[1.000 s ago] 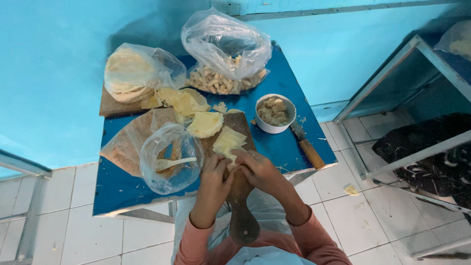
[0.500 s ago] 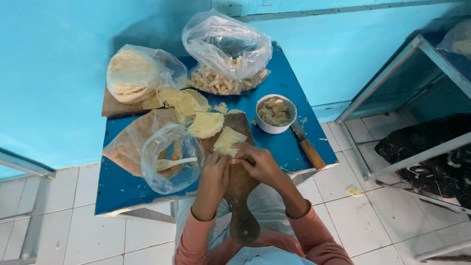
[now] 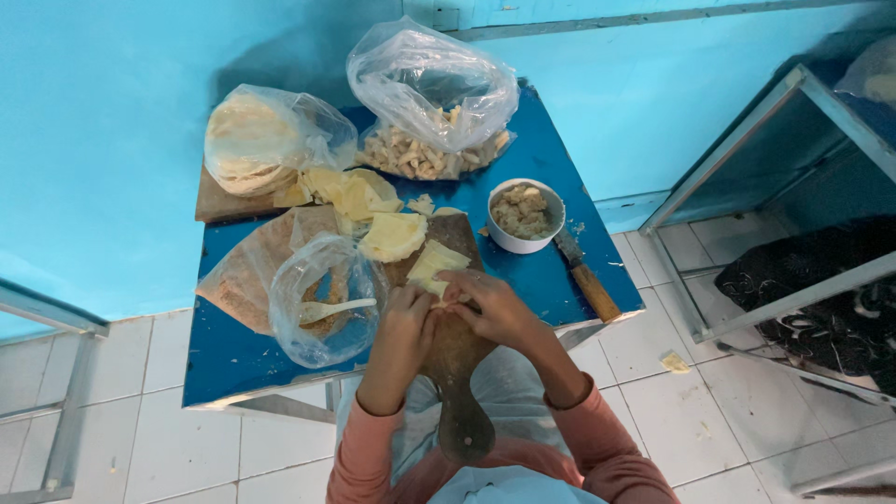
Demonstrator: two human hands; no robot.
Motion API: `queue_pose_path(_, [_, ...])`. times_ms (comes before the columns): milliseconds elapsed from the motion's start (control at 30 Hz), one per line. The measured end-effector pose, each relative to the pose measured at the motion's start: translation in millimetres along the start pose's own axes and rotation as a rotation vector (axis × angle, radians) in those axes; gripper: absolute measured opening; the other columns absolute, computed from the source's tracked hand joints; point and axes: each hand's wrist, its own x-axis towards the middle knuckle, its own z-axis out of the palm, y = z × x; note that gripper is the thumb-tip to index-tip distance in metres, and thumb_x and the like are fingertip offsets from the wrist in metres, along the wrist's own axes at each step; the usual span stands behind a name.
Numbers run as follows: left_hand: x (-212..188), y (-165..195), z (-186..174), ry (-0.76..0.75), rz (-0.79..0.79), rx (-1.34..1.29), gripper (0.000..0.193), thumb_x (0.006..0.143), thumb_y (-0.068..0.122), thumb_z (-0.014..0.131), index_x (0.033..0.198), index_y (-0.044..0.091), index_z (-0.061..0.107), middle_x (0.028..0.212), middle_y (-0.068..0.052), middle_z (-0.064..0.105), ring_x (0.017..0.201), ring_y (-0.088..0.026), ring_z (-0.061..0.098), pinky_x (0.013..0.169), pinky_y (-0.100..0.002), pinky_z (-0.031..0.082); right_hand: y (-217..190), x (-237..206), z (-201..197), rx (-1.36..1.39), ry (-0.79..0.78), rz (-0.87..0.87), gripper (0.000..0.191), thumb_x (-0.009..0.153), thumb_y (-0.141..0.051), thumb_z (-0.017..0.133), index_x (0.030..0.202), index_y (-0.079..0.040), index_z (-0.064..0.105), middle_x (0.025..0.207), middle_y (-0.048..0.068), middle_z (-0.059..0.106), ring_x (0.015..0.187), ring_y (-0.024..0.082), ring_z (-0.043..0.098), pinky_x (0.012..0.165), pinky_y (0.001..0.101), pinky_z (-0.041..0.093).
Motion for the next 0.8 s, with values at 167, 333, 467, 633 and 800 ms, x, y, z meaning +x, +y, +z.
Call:
queue_pose_path(167, [7.6,-7.0,3.5,0.022,-0.025,0.000,0.011,0.082,-0.001,0.066,0.093,0.001,0.068,0.094,-0.018,0.063,0.094,-0.040,0.060,0.081,-0.049,0.048,6.0,12.6,-3.1,0.121,-0.032,0.098,0.053,0.085,0.003,0.072,0.136,-0.008,0.059,0.093,0.008,0.076,0.085,0.021,0.077,0.075,0.0342,0.061])
queue_pose_path(333, [14.5,-6.8,3.5,0.025,-0.081,-0.016,0.008,0.086,0.000,0.064,0.094,-0.001,0.065,0.094,-0.019,0.064,0.093,-0.042,0.061,0.080,-0.050,0.047,1.5,13.3,2.2,0.034,0.008,0.137,0.055,0.085,0.002,0.069,0.137,-0.009,0.056,0.096,0.009,0.075,0.094,0.026,0.074,0.079,0.0372,0.058])
queue_pose_path(467, [16.4,-2.3,3.8,0.059,-0.102,-0.001,0.005,0.084,-0.001,0.066,0.088,0.000,0.066,0.092,-0.020,0.062,0.091,-0.041,0.061,0.078,-0.049,0.048,-0.4,13.0,4.2,-0.272,0.055,-0.027,0.049,0.087,-0.006,0.073,0.134,-0.013,0.060,0.096,0.006,0.074,0.100,0.029,0.065,0.089,0.0420,0.049])
queue_pose_path(633, [16.0,-4.6,4.3,0.035,-0.127,-0.046,0.008,0.084,-0.002,0.067,0.093,0.000,0.068,0.096,-0.018,0.063,0.095,-0.040,0.061,0.081,-0.049,0.049,0.4,12.4,1.2,-0.241,0.010,-0.067,0.048,0.089,-0.014,0.076,0.134,-0.013,0.059,0.098,0.001,0.075,0.105,0.025,0.062,0.091,0.0426,0.043])
queue_pose_path(800, [8.4,-0.9,0.6,0.025,-0.123,-0.049,0.018,0.080,-0.002,0.069,0.098,-0.001,0.066,0.100,-0.018,0.062,0.100,-0.041,0.060,0.083,-0.049,0.048,-0.5,11.5,-2.2,-0.301,-0.020,-0.103,0.054,0.087,-0.010,0.073,0.138,-0.012,0.057,0.098,0.000,0.075,0.106,0.025,0.062,0.095,0.0445,0.041])
